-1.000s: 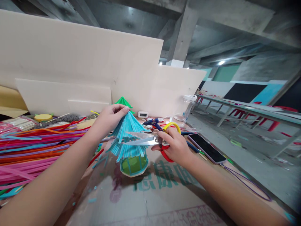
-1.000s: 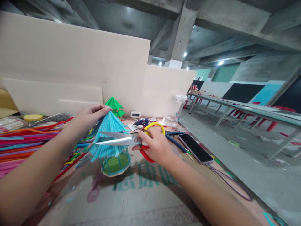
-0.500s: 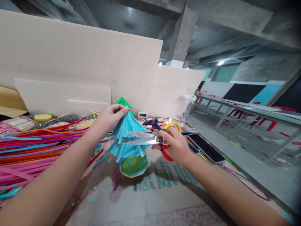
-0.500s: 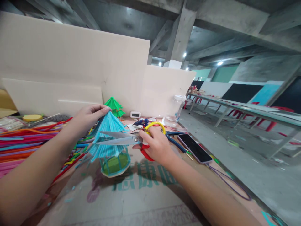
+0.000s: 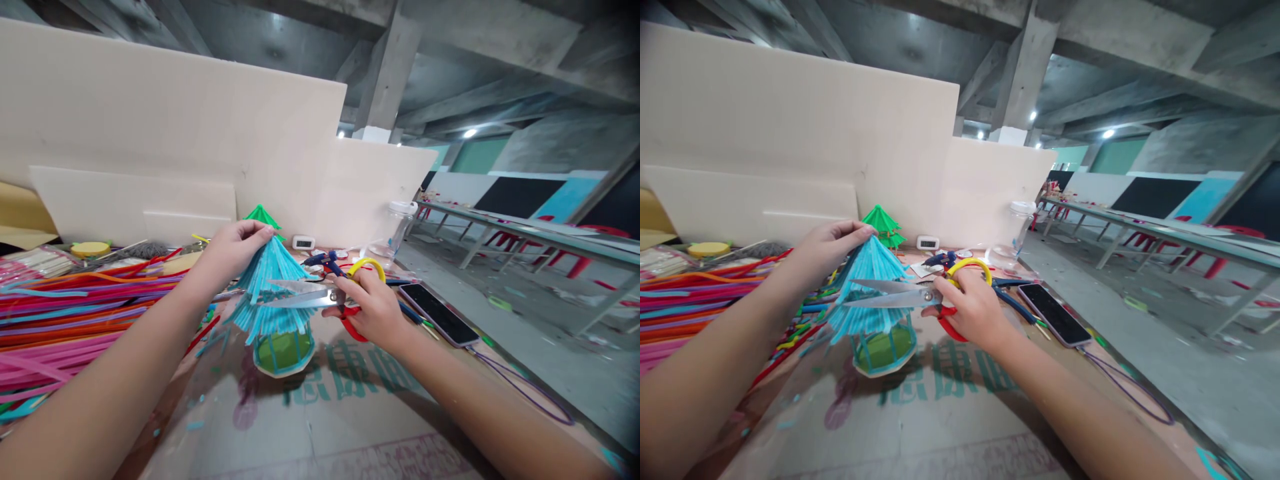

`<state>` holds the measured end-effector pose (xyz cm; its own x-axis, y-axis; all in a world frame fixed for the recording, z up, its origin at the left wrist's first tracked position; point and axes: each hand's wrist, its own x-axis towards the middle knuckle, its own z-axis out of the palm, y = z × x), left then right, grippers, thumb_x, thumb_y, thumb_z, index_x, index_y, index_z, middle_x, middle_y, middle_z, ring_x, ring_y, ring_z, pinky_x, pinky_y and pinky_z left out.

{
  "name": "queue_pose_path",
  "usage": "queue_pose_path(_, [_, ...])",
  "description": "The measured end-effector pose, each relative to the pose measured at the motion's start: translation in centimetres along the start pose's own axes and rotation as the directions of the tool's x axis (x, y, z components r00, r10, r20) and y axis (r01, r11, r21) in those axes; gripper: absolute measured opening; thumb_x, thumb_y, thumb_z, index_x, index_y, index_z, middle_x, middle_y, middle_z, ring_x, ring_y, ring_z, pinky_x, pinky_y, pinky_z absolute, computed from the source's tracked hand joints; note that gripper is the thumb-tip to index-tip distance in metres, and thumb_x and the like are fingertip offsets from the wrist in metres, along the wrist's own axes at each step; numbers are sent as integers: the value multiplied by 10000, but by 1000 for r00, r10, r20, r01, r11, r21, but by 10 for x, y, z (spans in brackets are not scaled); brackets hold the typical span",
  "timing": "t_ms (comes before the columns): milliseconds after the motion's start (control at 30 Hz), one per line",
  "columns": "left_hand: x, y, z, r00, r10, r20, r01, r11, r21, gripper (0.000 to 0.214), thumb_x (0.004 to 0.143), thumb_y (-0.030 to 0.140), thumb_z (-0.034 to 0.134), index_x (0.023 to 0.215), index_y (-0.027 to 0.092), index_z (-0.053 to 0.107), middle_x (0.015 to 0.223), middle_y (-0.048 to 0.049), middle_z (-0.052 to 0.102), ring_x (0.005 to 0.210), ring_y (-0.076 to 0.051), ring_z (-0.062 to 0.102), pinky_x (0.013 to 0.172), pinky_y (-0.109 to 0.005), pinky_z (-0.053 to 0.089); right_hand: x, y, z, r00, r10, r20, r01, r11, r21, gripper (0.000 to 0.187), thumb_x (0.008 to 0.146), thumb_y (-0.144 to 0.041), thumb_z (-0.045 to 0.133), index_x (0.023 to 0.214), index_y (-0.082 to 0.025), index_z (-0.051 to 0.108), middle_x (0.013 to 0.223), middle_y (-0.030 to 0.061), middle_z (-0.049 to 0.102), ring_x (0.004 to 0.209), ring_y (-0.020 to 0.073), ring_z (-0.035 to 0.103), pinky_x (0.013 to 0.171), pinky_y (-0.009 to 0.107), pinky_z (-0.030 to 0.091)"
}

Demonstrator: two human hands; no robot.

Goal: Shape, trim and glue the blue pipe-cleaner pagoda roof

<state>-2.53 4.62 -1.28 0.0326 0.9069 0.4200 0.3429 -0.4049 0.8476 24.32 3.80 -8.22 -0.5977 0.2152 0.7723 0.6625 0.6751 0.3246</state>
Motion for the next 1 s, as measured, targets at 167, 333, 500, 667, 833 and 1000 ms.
queue_pose_path(167, [1, -1, 0, 1000, -3, 6, 3, 1000, -4, 372, 786, 519, 604, 879, 168, 682, 716, -4, 578, 626, -146, 503, 541, -231, 367, -2, 0, -1, 1000, 11, 16, -11, 1000, -6, 408, 792, -474, 677, 1010, -132, 633, 786, 67, 523, 717, 180, 468, 610, 280, 346])
queue_pose_path(333, [0, 0, 1, 1000, -9, 4, 9, 1000, 9, 369, 789, 521, 602, 870, 170, 681, 697, 6, 561, 611, -134, 484, 535, -225, 356, -1, 0, -3, 999, 19, 48, -18, 1000, -13, 431, 786, -503, 673, 1011, -137, 638, 775, 68, 555, 722, 185, 498, 600, 279, 340])
queue_pose_path(500, [0, -2, 0, 1000, -3, -11, 3, 1000, 17, 379, 779, 534, 599, 869, 174, 676, 690, 4, 564, 610, -146, 497, 526, -230, 358, -3, -2, -4, 995, 41, 92, -44, 999, 29, 458, 792, -501, 667, 1093, -160, 612, 807, 52, 610, 705, 167, 544, 568, 266, 348])
queue_pose_path(667, [2, -3, -2, 998, 22, -51, -17, 996, 86, 385, 791, 525, 570, 881, 168, 682, 686, -9, 578, 620, -159, 512, 522, -239, 364, -1, 1, 0, 979, 187, 82, -199, 963, 181, 486, 786, -548, 638, 1107, -188, 573, 843, 48, 619, 740, 181, 572, 615, 273, 416])
queue_pose_path(833, [1, -2, -4, 984, 104, -143, -61, 959, 277, 378, 807, 514, 551, 890, 173, 688, 752, -25, 641, 691, -188, 570, 580, -260, 388, 3, 9, 3, 951, 284, 119, -304, 924, 231, 569, 782, -600, 604, 1143, -166, 535, 943, 101, 581, 817, 232, 551, 697, 344, 459])
queue_pose_path(1000, [2, -4, -9, 989, 108, -105, -68, 941, 331, 377, 793, 529, 570, 864, 172, 664, 769, -31, 658, 710, -197, 592, 608, -266, 401, -1, 9, 9, 950, 275, 152, -302, 930, 211, 507, 802, -548, 618, 1130, -172, 532, 951, 98, 586, 855, 241, 549, 738, 363, 454])
